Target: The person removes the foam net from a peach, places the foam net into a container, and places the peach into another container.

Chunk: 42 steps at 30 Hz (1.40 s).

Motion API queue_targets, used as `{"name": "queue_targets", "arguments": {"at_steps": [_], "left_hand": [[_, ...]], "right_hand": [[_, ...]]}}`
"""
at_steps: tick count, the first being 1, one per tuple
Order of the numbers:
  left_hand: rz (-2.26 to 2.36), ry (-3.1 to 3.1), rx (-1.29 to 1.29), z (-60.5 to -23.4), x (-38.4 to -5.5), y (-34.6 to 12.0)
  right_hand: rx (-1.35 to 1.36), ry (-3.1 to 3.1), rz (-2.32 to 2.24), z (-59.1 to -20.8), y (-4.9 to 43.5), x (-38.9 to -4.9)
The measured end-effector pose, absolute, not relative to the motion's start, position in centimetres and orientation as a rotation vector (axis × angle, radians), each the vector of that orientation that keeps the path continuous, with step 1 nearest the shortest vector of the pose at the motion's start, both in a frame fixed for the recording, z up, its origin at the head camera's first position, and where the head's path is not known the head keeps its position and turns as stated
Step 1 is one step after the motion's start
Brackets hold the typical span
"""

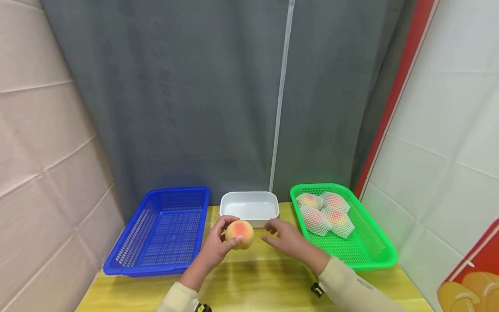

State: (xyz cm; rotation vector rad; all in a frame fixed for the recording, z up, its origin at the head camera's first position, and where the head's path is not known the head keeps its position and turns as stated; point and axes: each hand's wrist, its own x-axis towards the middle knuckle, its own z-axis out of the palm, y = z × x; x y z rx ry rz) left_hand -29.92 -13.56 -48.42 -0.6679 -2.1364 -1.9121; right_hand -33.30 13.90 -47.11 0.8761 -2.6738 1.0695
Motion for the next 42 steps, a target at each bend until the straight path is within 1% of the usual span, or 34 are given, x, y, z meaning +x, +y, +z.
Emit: {"name": "queue_targets", "arguments": {"at_steps": [10,20,26,31,42], "left_hand": [[-1.906,-2.158,-0.642,-48.3,-29.6,-13.4],[-1.909,-2.178,-0.625,-48.0,-29.6,-13.5],[-1.888,-2.252,-0.536,-46.9,-29.1,-13.8],[-1.823,-2.337,-0.411,-44.9,-28.8,-15.0],[-1.671,-2.426,-0.288,-41.8,-29.6,-20.2]], "right_hand": [[0.941,-2.7,1.014,-49.2,14.1,-32.3],[0.942,-2.714,1.035,-49.4,14.0,-32.1],[0.939,-2.741,1.029,-49.6,13.9,-31.9],[0.937,-2.736,1.028,-49.7,13.9,-31.7],[0.924,-2.74,1.05,-49.3,14.2,-31.3]]}}
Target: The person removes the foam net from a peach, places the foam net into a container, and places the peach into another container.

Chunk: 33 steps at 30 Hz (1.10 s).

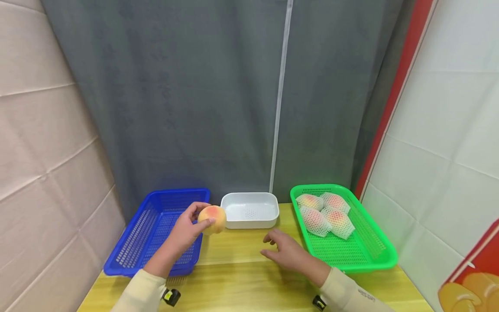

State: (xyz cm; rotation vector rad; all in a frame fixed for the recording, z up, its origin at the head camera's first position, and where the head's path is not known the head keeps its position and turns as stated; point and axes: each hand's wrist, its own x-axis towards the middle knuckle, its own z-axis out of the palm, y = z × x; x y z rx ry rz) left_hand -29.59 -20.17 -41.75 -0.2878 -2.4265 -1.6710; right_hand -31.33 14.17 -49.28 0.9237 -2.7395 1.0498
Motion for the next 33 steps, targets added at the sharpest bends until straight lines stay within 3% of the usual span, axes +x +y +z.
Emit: {"name": "queue_targets", "arguments": {"at_steps": [8,17,33], "left_hand": [[-1.618,-2.419,-0.218,-40.8,-31.1,-23.7],[-1.707,-2.423,0.03,-40.0,-32.9,-27.7],[-1.653,-2.407,0.131,-40.2,-36.0,-30.6]], "right_hand": [[0.937,-2.737,1.035,-49.2,14.3,-31.3],[0.949,-2.755,1.039,-49.4,14.4,-31.3],[0.917,-2.777,1.096,-49.6,14.7,-31.7]]}}
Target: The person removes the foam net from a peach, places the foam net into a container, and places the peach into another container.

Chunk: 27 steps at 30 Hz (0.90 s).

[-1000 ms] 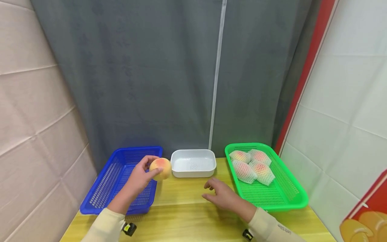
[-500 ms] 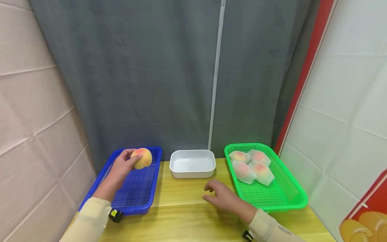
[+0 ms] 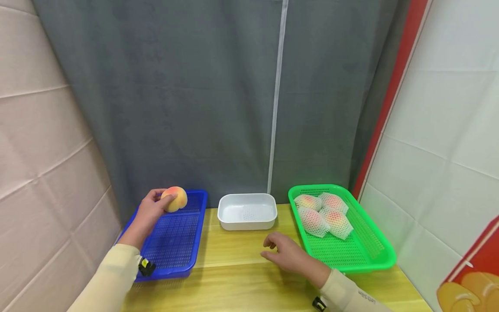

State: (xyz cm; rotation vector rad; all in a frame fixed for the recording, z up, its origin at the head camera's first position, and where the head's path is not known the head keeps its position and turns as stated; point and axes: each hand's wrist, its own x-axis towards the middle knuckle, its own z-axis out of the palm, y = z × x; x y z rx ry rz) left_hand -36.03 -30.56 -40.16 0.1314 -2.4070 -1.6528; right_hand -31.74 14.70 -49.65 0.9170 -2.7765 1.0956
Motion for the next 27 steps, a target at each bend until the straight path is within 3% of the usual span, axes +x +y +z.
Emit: {"name": "queue_targets", "arguments": {"at_steps": [27], "left_hand": [[-1.51,-2.282,0.362,-41.6,-39.0,-34.2]], "right_hand": [[0.895,-2.818,1.054,-49.4,14.7,-31.6]]}}
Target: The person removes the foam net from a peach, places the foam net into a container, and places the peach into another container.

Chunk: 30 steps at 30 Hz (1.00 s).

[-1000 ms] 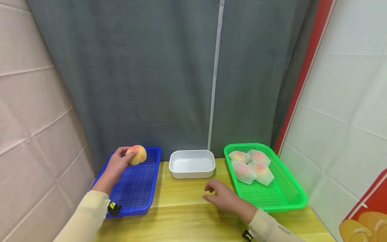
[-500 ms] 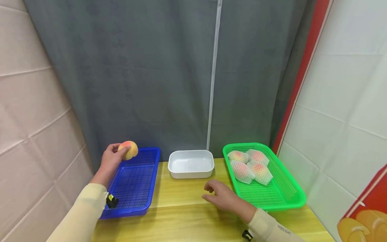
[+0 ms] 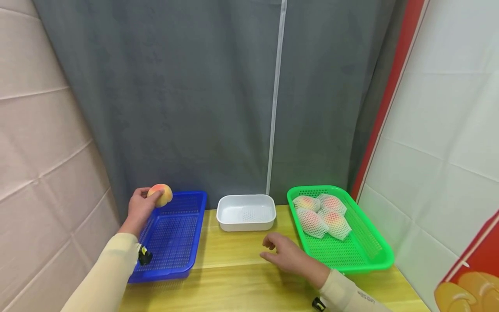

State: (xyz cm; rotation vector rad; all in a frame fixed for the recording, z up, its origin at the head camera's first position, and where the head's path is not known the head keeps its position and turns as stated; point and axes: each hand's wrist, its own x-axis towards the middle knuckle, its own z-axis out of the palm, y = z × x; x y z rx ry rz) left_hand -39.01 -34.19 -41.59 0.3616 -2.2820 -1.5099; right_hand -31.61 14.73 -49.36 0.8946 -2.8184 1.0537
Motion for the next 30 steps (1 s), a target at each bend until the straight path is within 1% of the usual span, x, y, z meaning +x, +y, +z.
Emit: {"name": "queue_targets", "arguments": {"at_steps": [13,30], "left_hand": [[-1.425,-2.312,0.43,-42.9,-40.8,-35.0],[-1.408,-2.313,0.592,-46.5,-42.4,-35.8]], "right_hand": [[0.915,-2.81,1.055,-49.5,14.9,-31.4],[0.905,-2.836,1.085,-49.5,15.0,-31.1]]}}
